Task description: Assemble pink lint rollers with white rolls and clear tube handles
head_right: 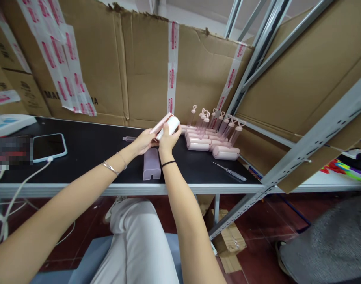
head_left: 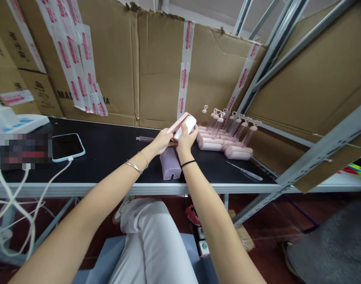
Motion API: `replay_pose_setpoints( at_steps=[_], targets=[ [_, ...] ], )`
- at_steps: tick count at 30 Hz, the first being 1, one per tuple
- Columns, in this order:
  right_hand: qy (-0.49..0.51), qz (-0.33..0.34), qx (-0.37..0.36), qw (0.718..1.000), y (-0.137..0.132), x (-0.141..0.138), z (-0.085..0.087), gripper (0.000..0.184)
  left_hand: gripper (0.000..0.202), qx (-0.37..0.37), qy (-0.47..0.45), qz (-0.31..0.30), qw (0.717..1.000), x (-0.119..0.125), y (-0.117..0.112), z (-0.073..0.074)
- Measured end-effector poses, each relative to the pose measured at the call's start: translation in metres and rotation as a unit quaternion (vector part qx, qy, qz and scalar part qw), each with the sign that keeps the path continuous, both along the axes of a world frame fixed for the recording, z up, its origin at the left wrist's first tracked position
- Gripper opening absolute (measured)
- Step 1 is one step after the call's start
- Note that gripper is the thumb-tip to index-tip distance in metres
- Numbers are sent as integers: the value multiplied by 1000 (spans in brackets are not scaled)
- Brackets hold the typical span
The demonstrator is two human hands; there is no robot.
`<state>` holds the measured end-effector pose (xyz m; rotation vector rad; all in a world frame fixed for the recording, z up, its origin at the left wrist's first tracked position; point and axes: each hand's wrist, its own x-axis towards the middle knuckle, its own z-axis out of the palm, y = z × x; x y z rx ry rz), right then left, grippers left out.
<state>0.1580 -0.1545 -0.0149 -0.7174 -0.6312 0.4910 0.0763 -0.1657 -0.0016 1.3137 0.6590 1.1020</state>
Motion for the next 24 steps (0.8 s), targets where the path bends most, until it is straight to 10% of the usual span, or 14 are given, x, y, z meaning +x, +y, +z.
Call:
replay_pose_setpoints(
  at_steps=[24],
  targets=[
    [15,71,-10,997,6,4,-11,49,19,65,31,87,994,0,-5,-11]
  ],
)
